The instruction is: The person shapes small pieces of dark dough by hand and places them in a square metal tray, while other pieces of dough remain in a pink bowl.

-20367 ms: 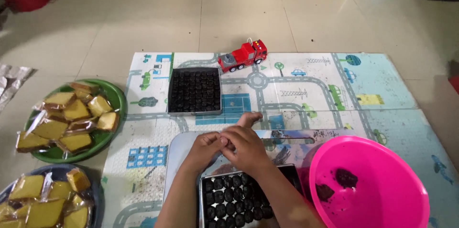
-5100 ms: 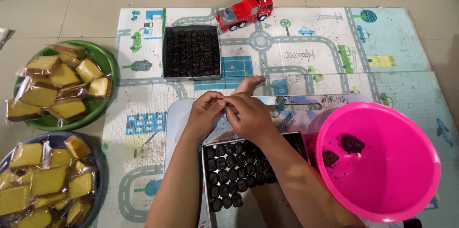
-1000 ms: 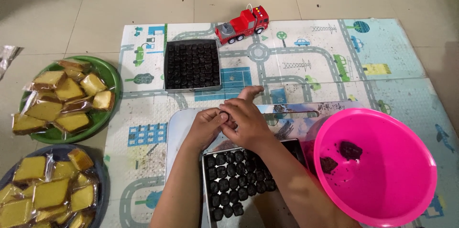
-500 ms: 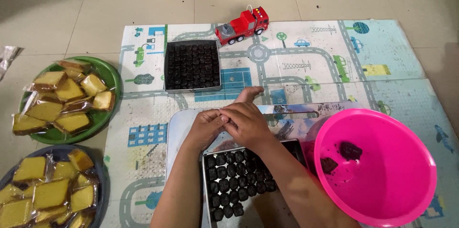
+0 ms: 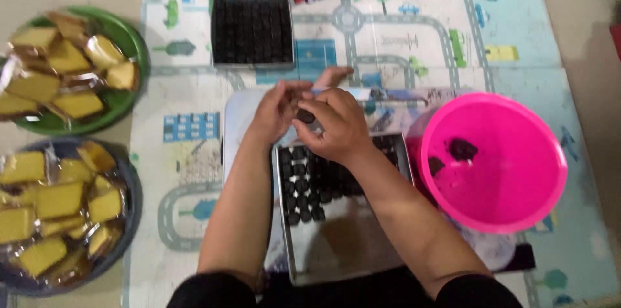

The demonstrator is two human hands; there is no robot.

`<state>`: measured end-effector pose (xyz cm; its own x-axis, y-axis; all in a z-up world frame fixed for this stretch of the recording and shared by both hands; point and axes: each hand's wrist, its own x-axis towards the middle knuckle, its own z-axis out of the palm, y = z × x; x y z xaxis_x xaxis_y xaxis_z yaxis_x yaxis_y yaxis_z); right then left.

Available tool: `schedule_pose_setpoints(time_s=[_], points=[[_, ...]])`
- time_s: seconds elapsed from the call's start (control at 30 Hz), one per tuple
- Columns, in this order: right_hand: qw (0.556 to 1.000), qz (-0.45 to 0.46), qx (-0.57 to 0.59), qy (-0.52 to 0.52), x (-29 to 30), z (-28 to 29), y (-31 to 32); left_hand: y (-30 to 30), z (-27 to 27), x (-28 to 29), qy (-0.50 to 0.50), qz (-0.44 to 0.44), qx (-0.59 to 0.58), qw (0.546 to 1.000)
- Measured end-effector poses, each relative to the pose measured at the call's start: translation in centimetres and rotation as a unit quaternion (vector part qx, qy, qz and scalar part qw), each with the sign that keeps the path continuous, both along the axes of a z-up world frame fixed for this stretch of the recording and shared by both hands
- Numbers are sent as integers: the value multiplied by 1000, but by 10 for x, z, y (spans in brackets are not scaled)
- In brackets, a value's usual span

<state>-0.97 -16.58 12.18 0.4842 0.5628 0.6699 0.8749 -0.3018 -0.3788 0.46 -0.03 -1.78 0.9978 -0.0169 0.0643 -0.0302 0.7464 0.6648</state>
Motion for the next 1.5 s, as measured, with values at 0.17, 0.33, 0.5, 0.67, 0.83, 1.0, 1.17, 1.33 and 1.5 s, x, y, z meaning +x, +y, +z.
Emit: schedule_pose_setpoints(time_s=[0.17,0.33,0.5,0.67,0.83,1.0,1.17,1.33,1.5], points=[[998,-8,-54,17,-65,8,-43,4,12,2,30,-28,24,999],[983,-113,-145,23,-127,-8,-94,9,33,-5,49,-77,-29,995],[948,-159,-273,45,-158,0,-115,11,43,-4,55,-65,11,996],[946,-93,-278,137,-156,-23,-119,11,45,-7,46,-58,22,997],[934,-63,-297,189,-149,-28,-99,12,42,-7,45,-53,11,998],[935,-87,-319,130,-150,-25,-100,11,48,-10,45,-49,14,998],[936,-55,-300,177,-152,-27,-106,11,47,-7,46,-58,15,997],[960,-85,-251,85,-154,-33,-93,11,43,-6,42,-57,20,997],[957,-89,-264,78,-156,-41,-91,9,40,-5,24,-68,26,997]])
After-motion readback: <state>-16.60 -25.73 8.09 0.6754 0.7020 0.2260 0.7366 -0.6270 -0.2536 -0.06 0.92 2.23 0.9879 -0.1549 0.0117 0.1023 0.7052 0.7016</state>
